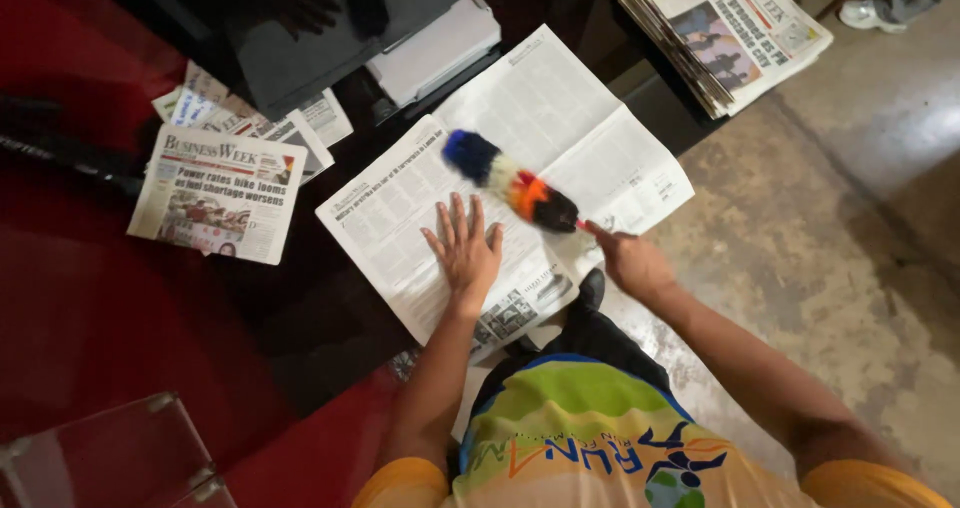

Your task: Cleaning and dusting individual pages of newspapers using a feather duster.

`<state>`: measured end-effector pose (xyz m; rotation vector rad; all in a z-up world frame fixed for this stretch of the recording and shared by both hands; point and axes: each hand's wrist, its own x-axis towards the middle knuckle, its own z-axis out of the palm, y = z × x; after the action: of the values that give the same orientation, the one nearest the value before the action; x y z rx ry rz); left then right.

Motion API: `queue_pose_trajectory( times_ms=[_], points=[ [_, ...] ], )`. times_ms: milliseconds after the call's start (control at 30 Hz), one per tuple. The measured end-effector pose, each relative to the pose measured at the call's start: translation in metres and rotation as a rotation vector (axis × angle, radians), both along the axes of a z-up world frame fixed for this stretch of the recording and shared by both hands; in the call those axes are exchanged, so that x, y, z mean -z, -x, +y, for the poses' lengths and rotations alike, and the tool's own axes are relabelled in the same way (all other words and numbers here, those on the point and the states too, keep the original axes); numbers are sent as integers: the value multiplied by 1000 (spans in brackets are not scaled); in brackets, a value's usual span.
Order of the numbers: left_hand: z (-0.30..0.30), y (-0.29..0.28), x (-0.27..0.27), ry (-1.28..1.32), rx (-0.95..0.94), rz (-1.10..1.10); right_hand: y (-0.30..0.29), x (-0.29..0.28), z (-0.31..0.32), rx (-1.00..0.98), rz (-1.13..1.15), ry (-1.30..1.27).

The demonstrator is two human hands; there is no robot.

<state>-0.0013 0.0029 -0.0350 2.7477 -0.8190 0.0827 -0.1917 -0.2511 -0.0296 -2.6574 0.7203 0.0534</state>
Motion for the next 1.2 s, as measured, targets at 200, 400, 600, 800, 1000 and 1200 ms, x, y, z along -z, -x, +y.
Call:
queue_pose_trajectory(
  times_ms=[200,400,600,800,1000,1200],
  points=[
    [0,-1,10,34,-4,-40,-16,17,-110,245,118,160],
    [-1,3,-6,2,-26,58,-74,62,-68,1,-225,-31],
    [-2,-3,-5,-85,-12,102,-90,68,-52,68,-247,-51],
    [-3,-2,4,-71,-25,57,-66,-15,-114,298,-231,30],
    [-8,-12,-5,-10,-61,62,-8,14,-114,254,-507,44],
    [-77,52,6,202,344,-159,25,3,-109,388,-410,-273]
  ],
)
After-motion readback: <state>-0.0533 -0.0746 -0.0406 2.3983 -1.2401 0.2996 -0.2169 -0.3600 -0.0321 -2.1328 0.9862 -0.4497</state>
